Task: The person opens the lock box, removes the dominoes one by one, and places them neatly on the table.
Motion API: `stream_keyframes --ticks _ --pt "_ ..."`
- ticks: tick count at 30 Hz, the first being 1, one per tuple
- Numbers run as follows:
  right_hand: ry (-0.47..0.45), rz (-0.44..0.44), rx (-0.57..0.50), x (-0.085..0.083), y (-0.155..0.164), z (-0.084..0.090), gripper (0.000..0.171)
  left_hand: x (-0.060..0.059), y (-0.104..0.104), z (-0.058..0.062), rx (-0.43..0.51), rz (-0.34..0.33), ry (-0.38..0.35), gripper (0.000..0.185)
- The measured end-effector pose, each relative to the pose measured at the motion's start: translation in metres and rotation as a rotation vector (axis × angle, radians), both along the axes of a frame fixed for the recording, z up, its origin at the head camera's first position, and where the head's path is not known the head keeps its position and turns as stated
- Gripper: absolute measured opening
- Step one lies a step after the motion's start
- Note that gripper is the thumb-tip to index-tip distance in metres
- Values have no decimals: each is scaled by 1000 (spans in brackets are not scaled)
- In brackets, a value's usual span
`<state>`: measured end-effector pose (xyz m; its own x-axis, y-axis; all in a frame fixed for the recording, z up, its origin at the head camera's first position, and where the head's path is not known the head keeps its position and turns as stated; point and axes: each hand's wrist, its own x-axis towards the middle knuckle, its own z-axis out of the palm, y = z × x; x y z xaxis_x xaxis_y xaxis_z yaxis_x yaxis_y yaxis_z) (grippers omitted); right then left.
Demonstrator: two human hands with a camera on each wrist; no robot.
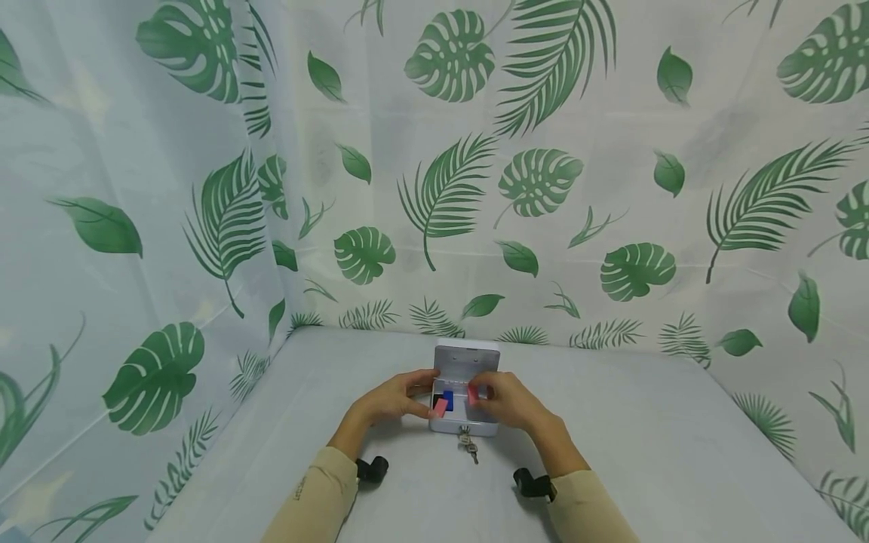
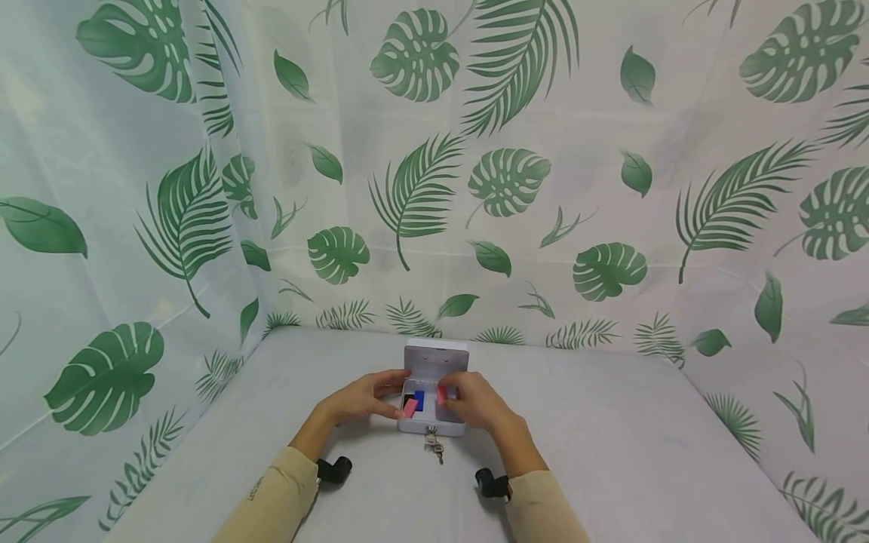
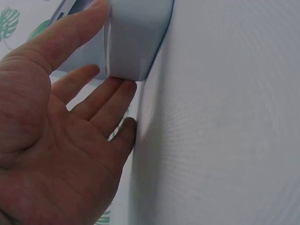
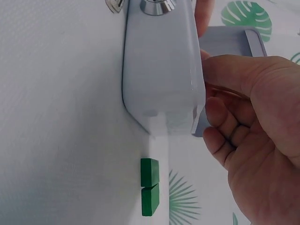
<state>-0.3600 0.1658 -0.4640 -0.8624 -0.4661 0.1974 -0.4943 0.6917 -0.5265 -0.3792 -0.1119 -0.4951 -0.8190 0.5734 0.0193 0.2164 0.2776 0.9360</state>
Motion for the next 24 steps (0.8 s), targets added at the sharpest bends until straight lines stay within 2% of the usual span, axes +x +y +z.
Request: stream_keyframes --ticks 6,16,24 --pt "12 12 -8 1 2 3 24 0 0 -1 -4 17 -19 89" --pt "-12 -45 2 1 5 4 26 -1 0 -2 -9 21 -17 88" --pt "2 -34 19 2 10 8 28 0 0 0 -6 20 -10 88"
